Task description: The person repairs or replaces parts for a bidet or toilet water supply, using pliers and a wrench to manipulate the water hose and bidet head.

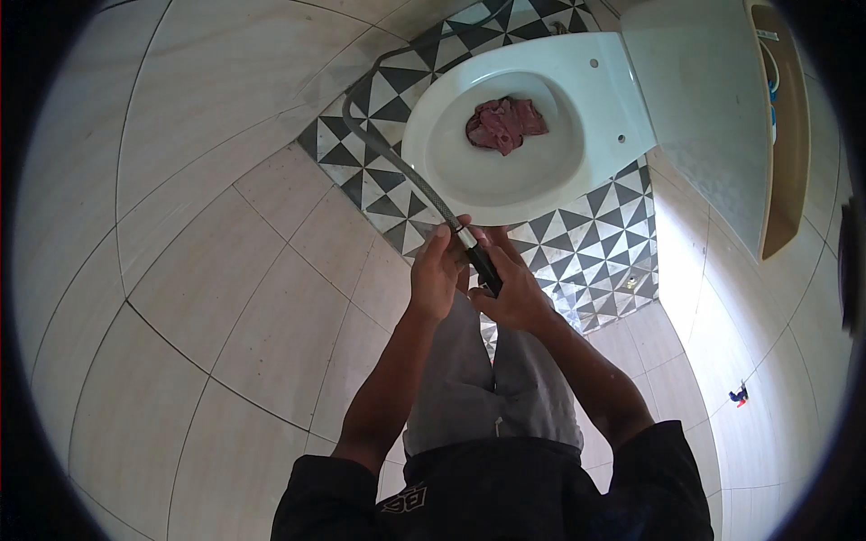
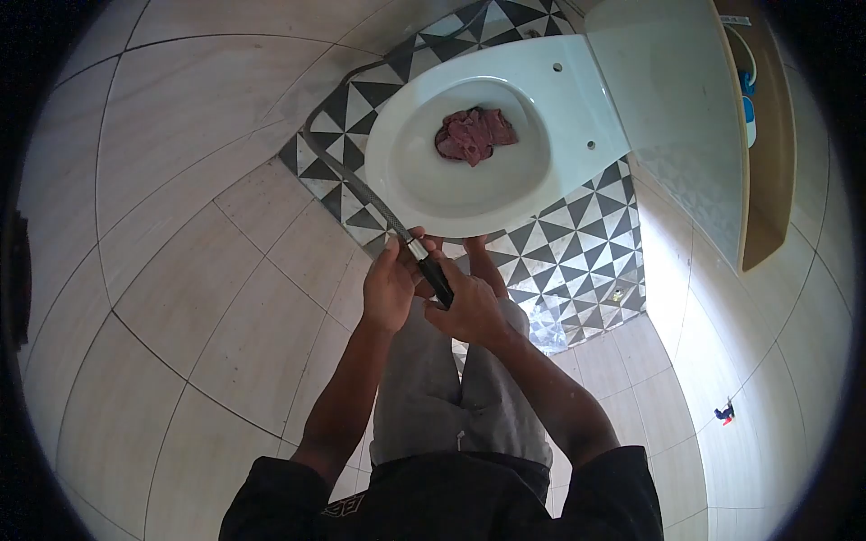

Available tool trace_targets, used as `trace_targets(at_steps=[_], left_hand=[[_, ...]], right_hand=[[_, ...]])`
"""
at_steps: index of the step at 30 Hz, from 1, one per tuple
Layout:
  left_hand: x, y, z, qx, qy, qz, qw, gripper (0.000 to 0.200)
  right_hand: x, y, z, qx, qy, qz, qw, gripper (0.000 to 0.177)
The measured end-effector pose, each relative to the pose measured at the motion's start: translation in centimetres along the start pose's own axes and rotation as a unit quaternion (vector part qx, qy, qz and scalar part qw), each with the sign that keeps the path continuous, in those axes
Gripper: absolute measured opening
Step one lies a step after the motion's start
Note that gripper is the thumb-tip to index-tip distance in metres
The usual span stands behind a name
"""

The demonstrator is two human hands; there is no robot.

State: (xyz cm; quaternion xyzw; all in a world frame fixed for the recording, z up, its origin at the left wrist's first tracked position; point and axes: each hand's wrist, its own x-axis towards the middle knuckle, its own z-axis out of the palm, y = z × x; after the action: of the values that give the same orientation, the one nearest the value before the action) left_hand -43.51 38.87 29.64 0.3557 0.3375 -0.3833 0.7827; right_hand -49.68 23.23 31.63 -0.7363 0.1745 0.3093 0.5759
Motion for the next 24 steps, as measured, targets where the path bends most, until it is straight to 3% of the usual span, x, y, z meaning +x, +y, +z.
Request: trace_targets(at_steps=[4,11,16,21,24], left_hand=[[-0.4,0.4,-1.0,0.071,0.029,0.020,0.997,0.044],[-0.6,0.6,0.1,0.129,0.020,0.032,0.991,0.037],[0.2,1.1,1.6,0.101,0.037,0.066,0.992,0.038],[1.0,0.8,1.3,0.111,0.040,0.089,0.989,0.032],[0.6,-0.1,1.7,0.160,0.086,0.115,0.977,0.033]], right_hand=[[-0.4,0.9,0.0,-0.074,-0.001,-0.009,0.997,0.060],[-0.9,0.8,-0.9,-0.037,-0.005,-0.011,0.999,0.060],[-1.4,1.2,-0.9,-0.010,-0.010,0.005,1.000,0.059],[-1.7,0.2,-1.8,0.026,-0.010,0.021,0.999,0.048],[-1.4,0.9,-2.1,-0.006,-0.010,0.019,1.000,0.042]])
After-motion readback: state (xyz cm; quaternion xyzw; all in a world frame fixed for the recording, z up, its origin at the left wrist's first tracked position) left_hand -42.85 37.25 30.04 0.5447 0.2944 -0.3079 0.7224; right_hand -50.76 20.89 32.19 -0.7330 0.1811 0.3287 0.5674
